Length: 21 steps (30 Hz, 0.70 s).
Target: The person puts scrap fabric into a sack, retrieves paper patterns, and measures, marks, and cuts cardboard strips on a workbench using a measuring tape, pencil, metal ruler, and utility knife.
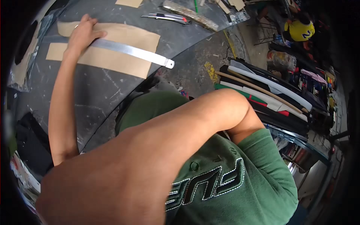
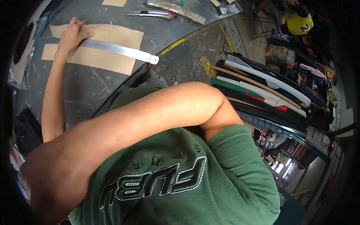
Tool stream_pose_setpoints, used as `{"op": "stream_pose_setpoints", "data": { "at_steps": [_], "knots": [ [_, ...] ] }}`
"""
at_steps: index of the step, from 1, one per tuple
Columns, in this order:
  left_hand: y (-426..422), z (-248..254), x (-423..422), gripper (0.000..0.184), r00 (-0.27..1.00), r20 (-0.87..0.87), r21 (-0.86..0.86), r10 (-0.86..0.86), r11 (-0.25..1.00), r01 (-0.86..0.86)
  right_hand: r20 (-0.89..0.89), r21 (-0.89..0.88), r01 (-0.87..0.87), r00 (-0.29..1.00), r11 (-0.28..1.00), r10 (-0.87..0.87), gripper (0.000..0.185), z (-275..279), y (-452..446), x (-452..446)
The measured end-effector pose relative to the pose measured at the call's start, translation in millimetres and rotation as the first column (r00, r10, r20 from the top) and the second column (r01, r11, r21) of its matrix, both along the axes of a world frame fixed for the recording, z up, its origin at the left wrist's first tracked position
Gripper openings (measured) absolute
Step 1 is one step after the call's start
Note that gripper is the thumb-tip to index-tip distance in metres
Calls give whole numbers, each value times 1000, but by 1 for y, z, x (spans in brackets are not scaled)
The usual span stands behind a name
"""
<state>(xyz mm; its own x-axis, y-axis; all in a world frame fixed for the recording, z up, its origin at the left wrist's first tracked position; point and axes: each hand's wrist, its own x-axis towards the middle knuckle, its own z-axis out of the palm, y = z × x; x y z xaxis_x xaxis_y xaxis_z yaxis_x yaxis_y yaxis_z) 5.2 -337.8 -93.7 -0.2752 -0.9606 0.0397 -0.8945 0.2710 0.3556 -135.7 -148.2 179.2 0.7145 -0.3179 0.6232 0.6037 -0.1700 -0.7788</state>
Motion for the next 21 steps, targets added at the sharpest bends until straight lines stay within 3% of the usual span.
{"op": "stream_pose_setpoints", "data": {
  "at_steps": [6,8,10,11,13,14,16,17,19,20,21],
  "knots": [
    [15,29,-8,39,995,-95,43,9,999,-5,-62,-154,-101,994,983,92,33,10,14,-15],
    [33,50,-13,32,933,-354,32,65,998,-57,-153,-316,-221,972,922,181,33,11,17,-21],
    [53,62,-23,28,952,-303,-171,34,981,-89,-330,-445,-361,917,820,225,34,-2,16,-34],
    [71,80,-33,26,925,-367,-103,97,984,-143,-113,-351,-141,988,926,107,38,-35,24,-38],
    [108,104,-52,22,877,-436,-8,199,974,-225,-286,-279,-110,958,954,27,18,-50,-17,-86],
    [124,108,-59,20,863,-451,16,228,969,-247,-256,-310,42,959,950,-126,20,-67,-33,-105],
    [158,111,-75,18,635,-613,373,470,881,-292,-380,-316,183,875,931,-301,18,-81,-49,-138],
    [176,108,-88,18,588,-627,394,510,860,-325,-346,-319,175,893,931,-287,18,-76,-58,-148],
    [191,113,-107,17,543,-632,421,553,833,-358,-337,-33,55,939,998,-63,16,-61,-71,-170],
    [197,118,-120,17,405,-686,512,604,797,-321,-328,124,-9,943,992,49,15,-54,-73,-182],
    [203,122,-134,17,250,-713,600,655,755,-264,-162,290,-115,973,950,167,14,-45,-73,-189]
  ]
}}
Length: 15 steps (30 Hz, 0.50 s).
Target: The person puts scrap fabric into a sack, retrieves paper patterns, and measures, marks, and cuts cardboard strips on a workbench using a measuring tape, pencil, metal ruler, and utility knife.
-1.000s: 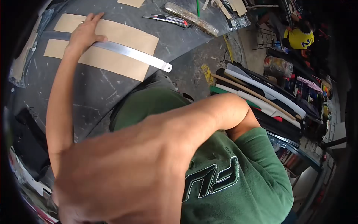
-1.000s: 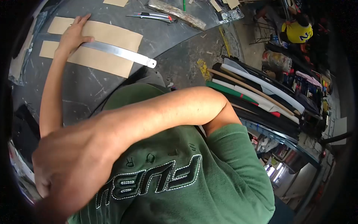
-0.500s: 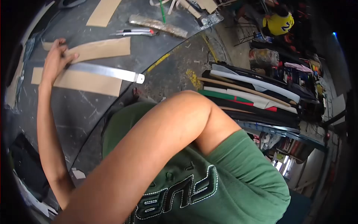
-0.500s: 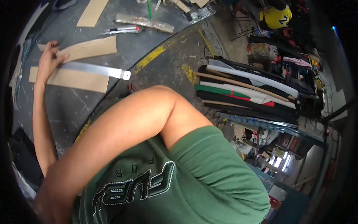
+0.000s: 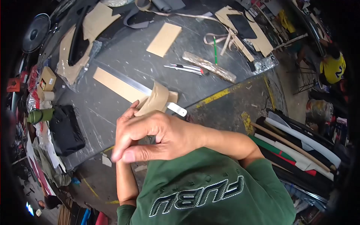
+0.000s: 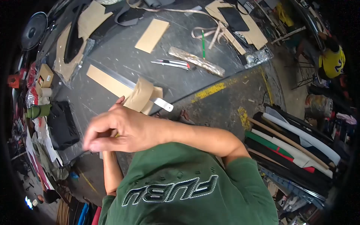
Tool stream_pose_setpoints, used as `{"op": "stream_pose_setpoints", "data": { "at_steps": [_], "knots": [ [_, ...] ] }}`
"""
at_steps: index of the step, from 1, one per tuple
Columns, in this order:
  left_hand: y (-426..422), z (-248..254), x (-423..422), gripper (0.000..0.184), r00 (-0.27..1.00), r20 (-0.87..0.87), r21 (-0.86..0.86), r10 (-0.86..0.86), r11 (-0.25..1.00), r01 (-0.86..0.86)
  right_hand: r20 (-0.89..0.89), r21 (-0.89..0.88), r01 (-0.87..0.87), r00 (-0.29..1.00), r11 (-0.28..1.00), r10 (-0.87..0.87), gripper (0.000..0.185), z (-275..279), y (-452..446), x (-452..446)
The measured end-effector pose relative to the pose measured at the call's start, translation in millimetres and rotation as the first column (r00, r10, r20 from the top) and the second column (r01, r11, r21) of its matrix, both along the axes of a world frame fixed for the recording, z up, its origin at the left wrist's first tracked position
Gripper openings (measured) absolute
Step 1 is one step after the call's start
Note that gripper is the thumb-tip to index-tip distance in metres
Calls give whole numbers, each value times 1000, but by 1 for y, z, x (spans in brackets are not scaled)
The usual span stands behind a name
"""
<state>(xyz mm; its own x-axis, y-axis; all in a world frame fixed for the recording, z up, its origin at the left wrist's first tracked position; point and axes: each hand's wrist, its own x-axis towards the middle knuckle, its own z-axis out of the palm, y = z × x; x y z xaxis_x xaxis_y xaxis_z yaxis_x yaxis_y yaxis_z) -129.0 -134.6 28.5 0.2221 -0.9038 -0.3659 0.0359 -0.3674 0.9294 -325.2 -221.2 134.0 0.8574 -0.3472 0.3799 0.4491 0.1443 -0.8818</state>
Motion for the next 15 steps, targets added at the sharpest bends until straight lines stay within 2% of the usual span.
{"op": "stream_pose_setpoints", "data": {
  "at_steps": [2,3,5,6,8,11,15],
  "knots": [
    [5,6,-25,17,979,-196,69,57,997,-44,325,300,-190,942,935,87,15,20,1,-8],
    [5,6,-28,17,915,-395,155,86,988,-26,494,387,-329,863,861,108,17,28,2,-12],
    [10,-8,-33,17,803,-580,233,137,972,3,611,362,-425,780,830,133,18,42,5,-18],
    [17,-24,-36,18,967,-239,306,84,952,-7,604,314,-398,784,862,142,18,45,11,-20],
    [29,-46,-33,19,993,120,378,-14,925,-33,596,219,-338,789,915,149,19,48,22,-24],
    [41,-64,-31,21,985,166,198,-57,980,23,580,114,-251,802,961,141,20,51,31,-29],
    [43,-61,-55,22,999,34,184,38,982,-43,568,42,-194,811,980,136,21,50,36,-31]
  ]
}}
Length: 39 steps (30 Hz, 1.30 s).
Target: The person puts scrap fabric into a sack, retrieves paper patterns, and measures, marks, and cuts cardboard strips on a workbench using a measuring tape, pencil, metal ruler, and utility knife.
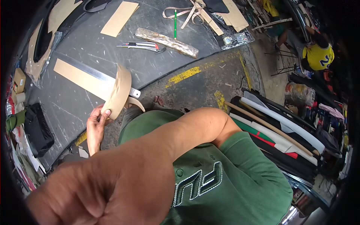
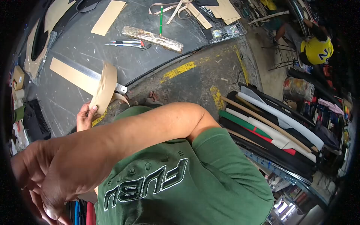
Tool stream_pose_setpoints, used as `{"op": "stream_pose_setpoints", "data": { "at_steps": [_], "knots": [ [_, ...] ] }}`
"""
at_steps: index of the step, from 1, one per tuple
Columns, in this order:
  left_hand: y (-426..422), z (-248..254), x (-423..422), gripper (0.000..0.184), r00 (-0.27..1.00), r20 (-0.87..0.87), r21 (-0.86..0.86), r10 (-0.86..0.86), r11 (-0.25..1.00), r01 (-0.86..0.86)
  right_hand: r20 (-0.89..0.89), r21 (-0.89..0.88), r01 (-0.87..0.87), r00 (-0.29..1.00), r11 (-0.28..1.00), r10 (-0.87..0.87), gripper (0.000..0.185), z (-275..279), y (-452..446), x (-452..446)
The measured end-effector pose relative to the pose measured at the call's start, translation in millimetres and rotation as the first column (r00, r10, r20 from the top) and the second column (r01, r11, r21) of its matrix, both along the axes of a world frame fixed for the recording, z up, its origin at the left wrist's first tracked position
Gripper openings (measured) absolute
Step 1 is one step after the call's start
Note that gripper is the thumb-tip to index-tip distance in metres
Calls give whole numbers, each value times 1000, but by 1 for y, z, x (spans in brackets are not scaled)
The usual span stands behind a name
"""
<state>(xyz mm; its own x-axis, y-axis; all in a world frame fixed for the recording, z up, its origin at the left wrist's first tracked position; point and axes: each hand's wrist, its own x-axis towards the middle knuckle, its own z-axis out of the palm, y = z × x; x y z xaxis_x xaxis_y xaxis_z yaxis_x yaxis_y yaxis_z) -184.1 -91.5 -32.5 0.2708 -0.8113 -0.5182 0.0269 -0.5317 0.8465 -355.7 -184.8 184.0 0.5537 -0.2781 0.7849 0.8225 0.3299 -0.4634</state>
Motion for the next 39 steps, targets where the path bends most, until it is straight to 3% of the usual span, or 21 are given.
{"op": "stream_pose_setpoints", "data": {
  "at_steps": [11,14,19,20,22,25,30,33,35,39],
  "knots": [
    [15,-15,-33,25,978,36,37,-205,978,204,41,11,-97,994,995,97,26,-1,20,0],
    [19,-15,-38,26,980,111,-38,-163,985,168,98,114,-237,969,965,227,27,6,25,2],
    [31,-12,-39,27,981,121,-25,-154,987,158,285,273,-555,827,786,485,29,26,56,13],
    [33,-12,-37,27,988,95,-16,-121,992,123,246,151,-327,927,933,284,28,18,72,25],
    [36,-10,-28,27,993,94,-17,-72,997,73,262,6,-83,962,997,78,28,4,81,34],
    [44,-9,-14,31,999,-26,-3,-22,1000,22,-90,-304,-153,987,940,132,22,-22,70,34],
    [73,-21,26,32,996,-75,-84,-57,995,51,-81,-299,-82,995,951,60,22,-8,70,71],
    [84,-20,53,26,993,92,-138,-69,987,81,-83,-338,14,996,941,-45,22,-2,88,99],
    [95,-15,77,26,993,98,-163,-65,983,80,-75,-343,73,992,936,-105,21,2,103,120],
    [121,-7,108,25,998,21,-172,-57,983,60,0,-329,303,947,895,-321,21,16,140,170]
  ]
}}
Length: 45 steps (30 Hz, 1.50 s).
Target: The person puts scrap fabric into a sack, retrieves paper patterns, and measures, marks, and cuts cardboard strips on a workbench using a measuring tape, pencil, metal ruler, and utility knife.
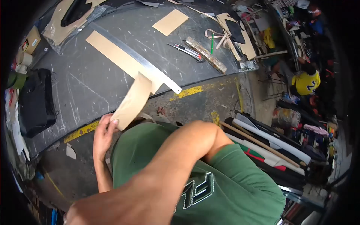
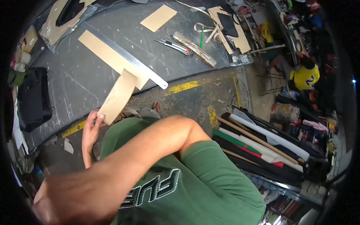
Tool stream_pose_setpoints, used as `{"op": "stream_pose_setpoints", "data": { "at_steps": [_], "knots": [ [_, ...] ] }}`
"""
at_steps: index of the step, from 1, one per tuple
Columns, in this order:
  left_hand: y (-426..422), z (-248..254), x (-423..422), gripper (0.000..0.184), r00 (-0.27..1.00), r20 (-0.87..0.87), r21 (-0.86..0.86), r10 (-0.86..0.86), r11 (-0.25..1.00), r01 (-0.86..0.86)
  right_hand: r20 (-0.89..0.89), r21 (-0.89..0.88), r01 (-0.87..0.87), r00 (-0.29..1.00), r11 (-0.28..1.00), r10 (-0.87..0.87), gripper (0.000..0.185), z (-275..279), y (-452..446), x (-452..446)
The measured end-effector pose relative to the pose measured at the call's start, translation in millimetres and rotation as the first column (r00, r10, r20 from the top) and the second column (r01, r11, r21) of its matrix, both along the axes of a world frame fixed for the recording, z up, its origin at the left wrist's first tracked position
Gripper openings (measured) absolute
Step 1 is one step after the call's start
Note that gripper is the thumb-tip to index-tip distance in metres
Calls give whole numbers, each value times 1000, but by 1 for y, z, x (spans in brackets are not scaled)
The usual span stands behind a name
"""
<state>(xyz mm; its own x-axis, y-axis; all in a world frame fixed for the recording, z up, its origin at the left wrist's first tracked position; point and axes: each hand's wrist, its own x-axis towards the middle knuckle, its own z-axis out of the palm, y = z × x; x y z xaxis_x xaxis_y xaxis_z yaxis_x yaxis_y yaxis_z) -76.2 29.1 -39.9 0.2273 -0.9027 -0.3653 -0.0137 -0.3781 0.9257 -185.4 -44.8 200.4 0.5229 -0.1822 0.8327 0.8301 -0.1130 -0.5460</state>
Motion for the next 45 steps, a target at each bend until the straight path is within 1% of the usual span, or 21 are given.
{"op": "stream_pose_setpoints", "data": {
  "at_steps": [2,3,5,7,8,9,10,11,12,15,18,20,25,28,29,33,36,38,40,42,45],
  "knots": [
    [11,4,21,25,996,-35,48,76,996,-74,84,-84,134,988,987,-127,21,3,23,27],
    [14,5,24,25,996,-48,31,69,997,-68,117,-235,136,987,962,-111,21,1,41,39],
    [25,13,37,24,999,-28,25,43,999,-42,46,-593,-47,995,804,92,49,-14,57,56],
    [30,11,58,24,998,17,15,59,998,-59,-36,-498,-66,998,865,56,15,-39,45,70],
    [33,-6,65,25,966,247,-197,-80,972,130,-11,-504,-79,996,860,85,15,-53,33,72],
    [38,-12,76,25,856,494,-332,-153,877,348,-296,-511,-52,948,858,-119,23,-69,16,72],
    [42,-1,84,25,846,521,-323,-114,891,319,-538,-529,-31,785,848,-307,33,-82,-3,70],
    [43,8,82,27,864,484,-243,-141,926,287,-638,-559,-59,667,827,-384,45,-94,-24,58],
    [40,19,74,30,884,436,-163,-166,952,259,-581,-751,-97,567,653,-583,49,-127,-35,52],
    [33,35,51,35,925,325,11,-197,979,204,-738,-665,-196,313,720,-597,45,-149,-64,15],
    [33,26,40,38,925,370,-30,-85,994,104,-745,-660,-228,319,715,-586,42,-161,-79,-11],
    [28,18,27,38,917,398,-15,-24,999,32,-810,-585,-223,203,780,-550,41,-158,-84,-17],
    [3,55,-3,35,909,416,63,24,996,-55,-880,-455,-190,245,870,-406,40,-179,-109,-33],
    [0,80,-16,32,914,404,110,41,990,-93,-806,-460,-149,484,875,-342,39,-198,-121,-42],
    [3,86,-18,30,917,394,118,67,985,-123,-807,-456,-165,491,875,-328,39,-196,-122,-46],
    [21,101,-32,25,914,361,82,186,970,-230,-850,-385,-212,460,898,-256,38,-176,-124,-42],
    [46,110,-46,24,879,353,33,321,934,-355,-960,-190,-364,262,912,-95,36,-177,-118,-32],
    [59,114,-49,25,824,346,-69,448,888,-454,-951,-158,-335,304,929,-52,35,-187,-103,-28],
    [78,119,-47,26,814,376,-39,442,886,-463,-930,-98,-223,367,970,-9,35,-195,-87,-28],
    [105,124,-43,29,820,421,25,388,899,-438,-934,-140,-317,357,938,-19,32,-194,-76,-24],
    [149,117,-34,26,764,402,-50,504,846,-531,-936,-229,-464,348,856,-61,27,-185,-51,-9]
  ]
}}
